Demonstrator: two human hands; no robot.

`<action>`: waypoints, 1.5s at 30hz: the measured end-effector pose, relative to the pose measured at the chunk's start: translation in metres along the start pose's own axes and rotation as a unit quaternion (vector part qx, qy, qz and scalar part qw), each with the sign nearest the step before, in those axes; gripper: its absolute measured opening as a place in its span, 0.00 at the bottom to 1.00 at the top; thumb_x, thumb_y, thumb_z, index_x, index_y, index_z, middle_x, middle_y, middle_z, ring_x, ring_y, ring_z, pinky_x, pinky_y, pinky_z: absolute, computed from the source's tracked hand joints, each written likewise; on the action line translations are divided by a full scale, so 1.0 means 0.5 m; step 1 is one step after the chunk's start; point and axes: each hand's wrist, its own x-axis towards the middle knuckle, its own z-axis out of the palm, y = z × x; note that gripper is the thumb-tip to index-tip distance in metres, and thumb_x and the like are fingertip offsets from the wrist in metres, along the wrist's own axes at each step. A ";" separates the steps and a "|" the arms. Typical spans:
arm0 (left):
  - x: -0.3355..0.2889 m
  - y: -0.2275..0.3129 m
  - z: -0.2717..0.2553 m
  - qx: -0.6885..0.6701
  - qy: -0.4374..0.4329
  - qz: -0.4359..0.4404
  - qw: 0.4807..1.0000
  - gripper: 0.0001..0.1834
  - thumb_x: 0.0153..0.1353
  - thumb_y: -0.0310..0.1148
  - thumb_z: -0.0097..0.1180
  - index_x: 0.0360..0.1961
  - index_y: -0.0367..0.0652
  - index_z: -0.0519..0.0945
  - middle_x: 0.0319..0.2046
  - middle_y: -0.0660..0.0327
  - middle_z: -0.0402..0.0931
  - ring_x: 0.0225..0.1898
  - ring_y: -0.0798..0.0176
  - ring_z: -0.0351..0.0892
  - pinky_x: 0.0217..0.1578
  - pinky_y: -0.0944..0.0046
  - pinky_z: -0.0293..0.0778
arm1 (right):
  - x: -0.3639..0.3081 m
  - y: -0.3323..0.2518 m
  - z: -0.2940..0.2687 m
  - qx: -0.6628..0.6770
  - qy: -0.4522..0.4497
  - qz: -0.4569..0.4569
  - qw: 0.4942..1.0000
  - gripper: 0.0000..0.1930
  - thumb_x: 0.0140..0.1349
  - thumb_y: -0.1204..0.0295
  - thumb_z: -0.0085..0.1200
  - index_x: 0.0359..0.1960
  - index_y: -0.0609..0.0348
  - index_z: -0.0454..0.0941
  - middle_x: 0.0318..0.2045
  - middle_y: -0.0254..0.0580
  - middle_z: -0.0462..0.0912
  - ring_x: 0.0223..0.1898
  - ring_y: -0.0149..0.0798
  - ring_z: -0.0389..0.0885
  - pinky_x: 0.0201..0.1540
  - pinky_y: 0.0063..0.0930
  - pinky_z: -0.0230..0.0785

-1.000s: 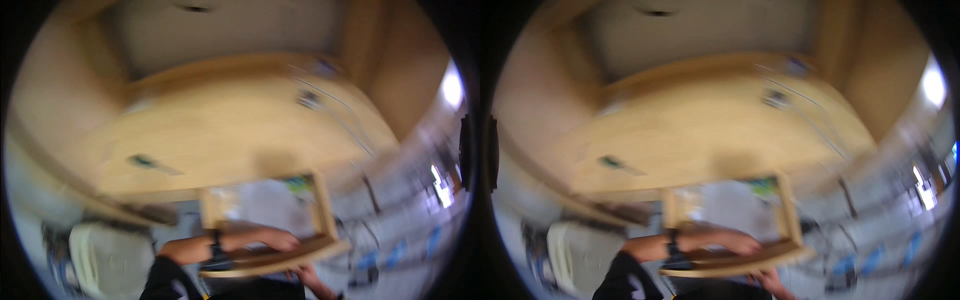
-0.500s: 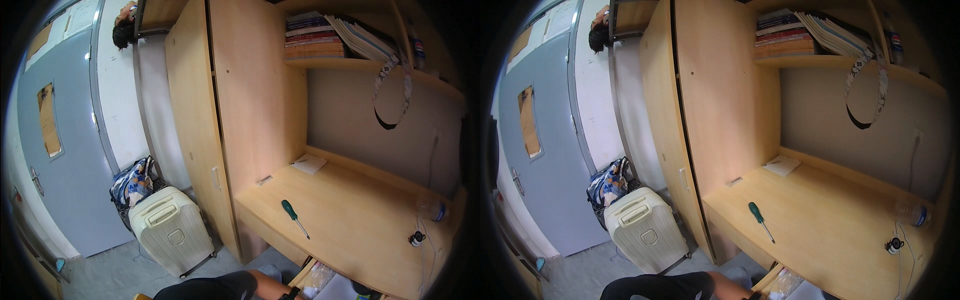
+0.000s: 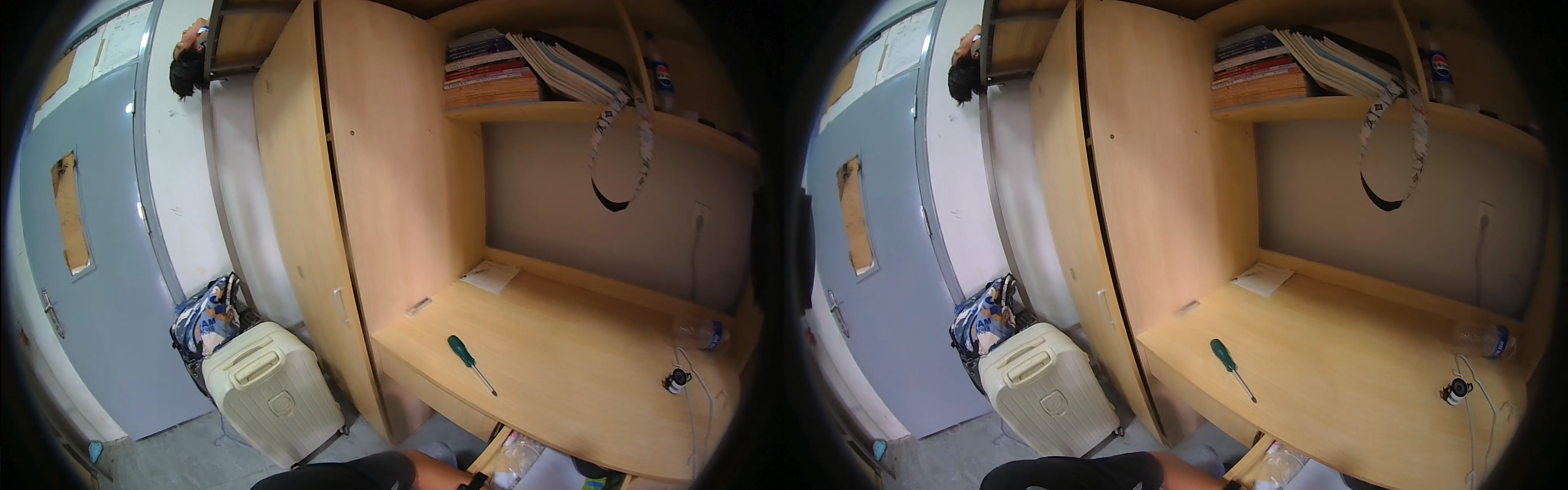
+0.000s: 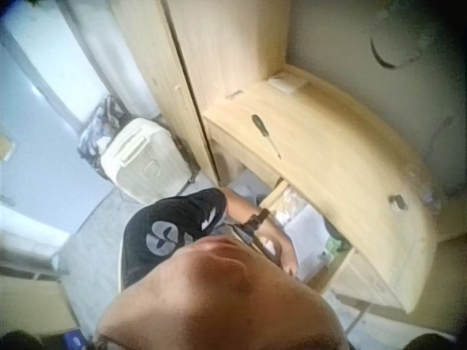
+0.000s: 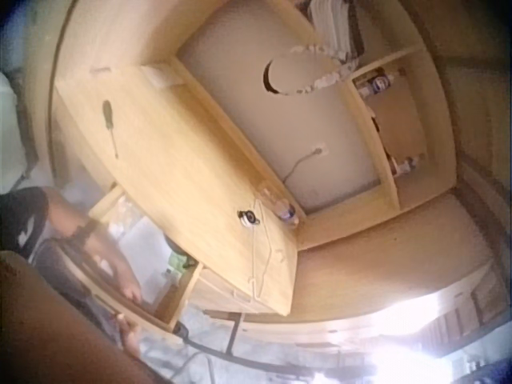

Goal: The person uses a screwdriver to tighten a screw on the inside front panel of a wooden drawer, then handles small pieces of hardware and reaches further into the drawer to adjust items.

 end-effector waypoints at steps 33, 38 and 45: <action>-0.038 0.076 -0.014 -0.086 0.013 -0.004 0.996 0.09 0.57 0.25 0.51 0.39 0.40 0.72 0.30 0.56 0.79 0.32 0.58 0.78 0.34 0.58 0.71 | -0.301 0.000 0.052 0.175 0.206 0.034 0.962 0.06 0.64 0.79 0.52 0.41 0.68 0.77 0.28 0.45 0.82 0.30 0.37 0.82 0.33 0.29 0.75; -0.033 0.055 0.005 -0.095 0.064 0.040 0.993 0.10 0.54 0.22 0.49 0.40 0.40 0.71 0.29 0.55 0.79 0.31 0.58 0.78 0.33 0.58 0.71 | -0.305 -0.009 0.059 0.125 0.224 0.044 0.965 0.06 0.65 0.80 0.53 0.41 0.69 0.76 0.29 0.45 0.82 0.30 0.36 0.82 0.33 0.27 0.76; -0.038 0.073 -0.014 -0.029 0.051 -0.031 0.998 0.07 0.50 0.26 0.54 0.32 0.37 0.79 0.25 0.53 0.80 0.28 0.57 0.80 0.30 0.59 0.73 | -0.306 -0.015 0.083 0.106 0.281 0.033 0.953 0.03 0.63 0.81 0.51 0.37 0.67 0.77 0.27 0.40 0.81 0.28 0.31 0.80 0.31 0.24 0.73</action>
